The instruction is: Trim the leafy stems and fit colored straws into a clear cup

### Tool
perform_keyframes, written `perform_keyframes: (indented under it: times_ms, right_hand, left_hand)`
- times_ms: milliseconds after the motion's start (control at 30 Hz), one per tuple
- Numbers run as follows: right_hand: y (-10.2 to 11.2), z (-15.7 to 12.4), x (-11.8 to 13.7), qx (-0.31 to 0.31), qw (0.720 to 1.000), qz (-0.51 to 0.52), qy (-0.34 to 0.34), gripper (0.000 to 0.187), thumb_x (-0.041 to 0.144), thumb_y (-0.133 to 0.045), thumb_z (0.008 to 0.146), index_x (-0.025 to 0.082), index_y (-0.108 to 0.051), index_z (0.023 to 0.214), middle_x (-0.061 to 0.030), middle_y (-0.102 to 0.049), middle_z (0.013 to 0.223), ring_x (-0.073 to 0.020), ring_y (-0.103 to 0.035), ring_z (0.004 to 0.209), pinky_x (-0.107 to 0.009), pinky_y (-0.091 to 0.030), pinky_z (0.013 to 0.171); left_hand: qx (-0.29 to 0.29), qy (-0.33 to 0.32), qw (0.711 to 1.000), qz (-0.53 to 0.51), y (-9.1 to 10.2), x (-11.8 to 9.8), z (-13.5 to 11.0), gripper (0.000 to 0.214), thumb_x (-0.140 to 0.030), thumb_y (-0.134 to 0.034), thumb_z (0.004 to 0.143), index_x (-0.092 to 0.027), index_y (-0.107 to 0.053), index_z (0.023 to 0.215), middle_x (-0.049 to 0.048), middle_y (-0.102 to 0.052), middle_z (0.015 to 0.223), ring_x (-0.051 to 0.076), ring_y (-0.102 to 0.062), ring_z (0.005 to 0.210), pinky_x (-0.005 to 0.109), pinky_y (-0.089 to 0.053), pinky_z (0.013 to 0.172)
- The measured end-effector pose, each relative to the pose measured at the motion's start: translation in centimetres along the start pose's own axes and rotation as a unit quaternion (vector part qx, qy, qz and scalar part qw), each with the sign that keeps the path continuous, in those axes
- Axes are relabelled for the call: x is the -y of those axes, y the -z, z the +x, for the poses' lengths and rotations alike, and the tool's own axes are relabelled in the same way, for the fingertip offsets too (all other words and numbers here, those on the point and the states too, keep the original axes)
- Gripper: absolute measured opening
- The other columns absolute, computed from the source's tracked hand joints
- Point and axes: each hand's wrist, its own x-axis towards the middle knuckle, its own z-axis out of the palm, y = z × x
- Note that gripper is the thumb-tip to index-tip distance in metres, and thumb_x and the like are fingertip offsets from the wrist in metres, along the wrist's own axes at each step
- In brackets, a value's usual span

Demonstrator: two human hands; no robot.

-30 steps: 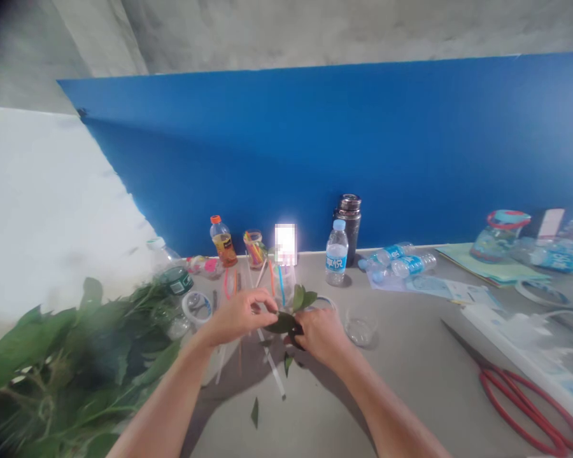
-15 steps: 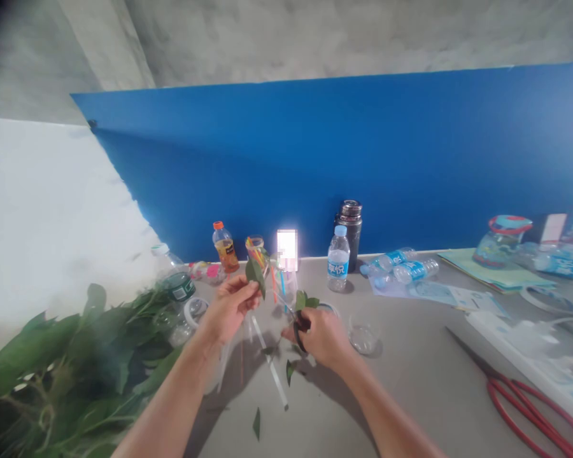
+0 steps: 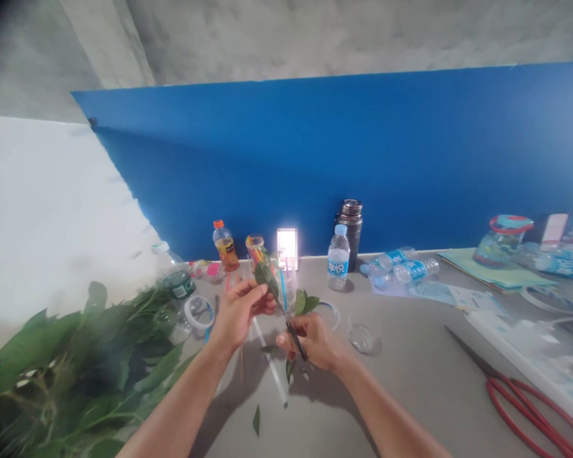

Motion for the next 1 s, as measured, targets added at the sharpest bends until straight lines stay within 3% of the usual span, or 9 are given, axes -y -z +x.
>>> perform_keyframes:
  times_ms: [433,1000]
  right_hand:
    - [-0.2,0.2,0.0,-0.014,1.000,0.006,-0.007,0.054,0.067,-0.073,0.077,0.015,-0.064,0.062,-0.0036,-0.064,0.056,-0.0112,-0.047,0.051,-0.025,-0.031,0.051]
    - [-0.3,0.4,-0.9,-0.018,0.999,0.031,-0.034,0.050,0.058,-0.077,0.076,0.017,-0.057,0.055,-0.0008,-0.056,0.049,-0.0096,-0.040,0.047,-0.027,-0.024,0.049]
  left_hand:
    - [-0.019,0.021,1.000,-0.012,-0.1,-0.2,-0.2,0.044,-0.044,-0.093,0.052,-0.017,-0.060,0.061,0.0063,-0.073,0.063,0.018,-0.069,0.054,0.030,-0.058,0.055]
    - [-0.002,0.005,1.000,0.004,0.2,-0.4,-0.3,0.040,-0.043,-0.092,0.059,-0.017,-0.063,0.063,0.0056,-0.073,0.065,0.019,-0.069,0.057,0.031,-0.058,0.057]
